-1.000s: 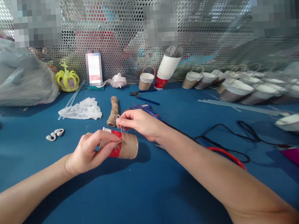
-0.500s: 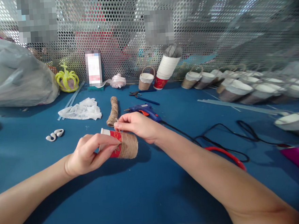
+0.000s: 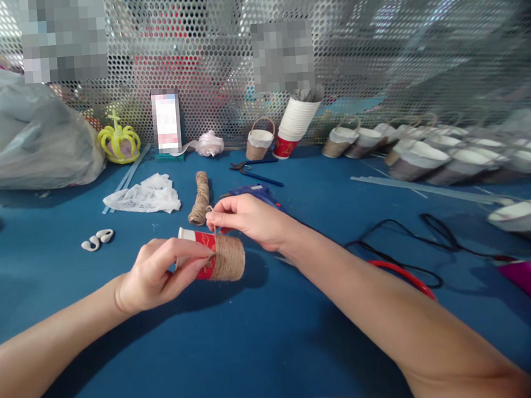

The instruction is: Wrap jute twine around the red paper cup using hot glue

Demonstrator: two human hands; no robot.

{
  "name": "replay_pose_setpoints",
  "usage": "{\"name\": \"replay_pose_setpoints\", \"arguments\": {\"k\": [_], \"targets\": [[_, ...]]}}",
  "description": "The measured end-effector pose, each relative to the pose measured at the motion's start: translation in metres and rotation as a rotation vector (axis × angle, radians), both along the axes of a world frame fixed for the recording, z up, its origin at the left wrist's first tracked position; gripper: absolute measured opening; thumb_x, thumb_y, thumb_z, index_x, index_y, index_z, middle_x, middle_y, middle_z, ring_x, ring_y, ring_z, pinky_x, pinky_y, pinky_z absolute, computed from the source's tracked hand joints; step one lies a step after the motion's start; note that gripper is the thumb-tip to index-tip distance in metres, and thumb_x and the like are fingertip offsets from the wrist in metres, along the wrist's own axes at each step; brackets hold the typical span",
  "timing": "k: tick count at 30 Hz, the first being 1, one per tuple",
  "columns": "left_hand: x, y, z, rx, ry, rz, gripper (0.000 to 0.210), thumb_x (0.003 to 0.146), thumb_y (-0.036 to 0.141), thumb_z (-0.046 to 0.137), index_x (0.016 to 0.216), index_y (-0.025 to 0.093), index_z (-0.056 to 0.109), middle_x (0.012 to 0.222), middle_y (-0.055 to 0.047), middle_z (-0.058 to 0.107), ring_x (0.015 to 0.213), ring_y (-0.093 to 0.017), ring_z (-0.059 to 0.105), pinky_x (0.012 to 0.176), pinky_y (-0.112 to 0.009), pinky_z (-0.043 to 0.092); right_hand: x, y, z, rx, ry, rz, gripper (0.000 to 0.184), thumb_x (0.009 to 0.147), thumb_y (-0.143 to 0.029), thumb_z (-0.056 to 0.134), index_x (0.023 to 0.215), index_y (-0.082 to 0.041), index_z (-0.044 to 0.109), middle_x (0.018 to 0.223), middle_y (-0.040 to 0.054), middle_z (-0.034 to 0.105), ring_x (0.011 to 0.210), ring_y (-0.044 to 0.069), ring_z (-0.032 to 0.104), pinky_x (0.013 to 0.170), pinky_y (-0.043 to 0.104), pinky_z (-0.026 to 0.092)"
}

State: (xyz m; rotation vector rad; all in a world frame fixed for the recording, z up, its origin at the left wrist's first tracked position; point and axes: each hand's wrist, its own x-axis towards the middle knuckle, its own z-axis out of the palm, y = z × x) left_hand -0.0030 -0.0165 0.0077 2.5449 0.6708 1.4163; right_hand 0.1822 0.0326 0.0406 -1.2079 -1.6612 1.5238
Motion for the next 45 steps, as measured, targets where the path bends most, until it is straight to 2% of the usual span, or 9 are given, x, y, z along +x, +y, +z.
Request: {"name": "replay_pose_setpoints", "arguments": {"k": [4,16,19,23,26,30,32,37,45], "targets": [[0.000,0.000,0.000,0.002,0.011,-0.015,0.017,0.083,0.009,0.052,0.096,0.019,0.056,0.067,0.001,0.068,0.050,-0.007,0.059,0.049,-0.016,0.047,-0.003,-0.002,-0.002,-0.044,0.011,0.011,0.021,0.065,-0.032,0.071,0.058,-0.016,0.059,0.063,-0.0006,0.060,0.060,0.010,0.049,0.062,0.026,0.038],[0.001,-0.001,0.002,0.009,0.015,-0.015,0.014,0.083,0.010,0.052,0.095,0.018,0.054,0.066,0.002,0.066,0.050,-0.006,0.057,0.049,-0.015,0.046,-0.005,-0.004,-0.008,-0.051,-0.084,0.036,0.028,0.066,-0.041,0.070,0.060,-0.017,0.057,0.062,-0.0003,0.057,0.059,0.011,0.047,0.055,0.025,0.037],[0.002,0.000,0.001,-0.098,-0.037,0.024,0.014,0.084,0.011,0.051,0.096,0.018,0.054,0.059,0.005,0.060,0.046,-0.006,0.053,0.046,-0.015,0.043,-0.003,0.000,-0.010,-0.048,-0.079,0.032,0.034,0.073,-0.049,0.061,0.065,-0.016,0.060,0.067,0.0019,0.060,0.063,0.012,0.051,0.058,0.025,0.040],[0.001,0.006,-0.008,-0.370,-0.166,0.160,0.011,0.086,0.019,0.051,0.097,0.018,0.056,0.054,0.006,0.053,0.039,-0.004,0.040,0.040,-0.016,0.035,0.001,0.005,-0.003,-0.057,-0.070,-0.026,0.043,0.082,-0.056,0.047,0.077,-0.016,0.063,0.086,0.0053,0.065,0.075,0.013,0.057,0.065,0.024,0.044],[0.000,0.012,-0.013,-0.543,-0.286,0.211,0.013,0.086,0.026,0.052,0.096,0.017,0.056,0.055,0.005,0.053,0.043,-0.006,0.044,0.043,-0.016,0.036,0.005,0.003,0.007,-0.111,-0.073,0.081,0.047,0.078,-0.061,0.050,0.081,-0.016,0.063,0.087,0.0058,0.066,0.082,0.016,0.061,0.067,0.025,0.049],[0.002,0.016,-0.010,-0.735,-0.377,0.156,0.020,0.086,0.034,0.051,0.097,0.017,0.054,0.052,0.005,0.052,0.040,-0.006,0.043,0.040,-0.015,0.034,0.009,-0.005,0.013,-0.077,-0.152,0.213,0.047,0.069,-0.053,0.066,0.095,-0.015,0.061,0.084,0.0049,0.064,0.079,0.017,0.061,0.063,0.028,0.053],[0.003,0.015,-0.006,-0.817,-0.386,0.084,0.023,0.085,0.036,0.054,0.098,0.017,0.052,0.056,0.004,0.055,0.043,-0.006,0.046,0.042,-0.015,0.036,0.011,-0.008,0.010,-0.077,-0.148,0.197,0.042,0.072,-0.046,0.066,0.097,-0.013,0.060,0.081,0.0041,0.062,0.074,0.015,0.061,0.063,0.026,0.054],[0.004,0.013,-0.001,-0.946,-0.380,-0.106,0.034,0.077,0.031,0.063,0.104,0.017,0.047,0.071,0.002,0.058,0.055,-0.007,0.050,0.051,-0.016,0.044,0.014,-0.015,0.000,-0.171,-0.042,0.070,0.025,0.081,-0.036,0.060,0.088,-0.012,0.059,0.078,0.0030,0.061,0.067,0.010,0.060,0.062,0.022,0.053],[0.007,0.012,-0.001,-0.976,-0.271,-0.052,0.035,0.075,0.026,0.062,0.105,0.016,0.046,0.072,0.003,0.052,0.053,-0.005,0.044,0.048,-0.015,0.041,0.011,-0.020,-0.006,-0.234,-0.038,0.014,0.023,0.085,-0.034,0.055,0.081,-0.012,0.058,0.073,0.0033,0.062,0.064,0.010,0.061,0.062,0.023,0.054]]}}
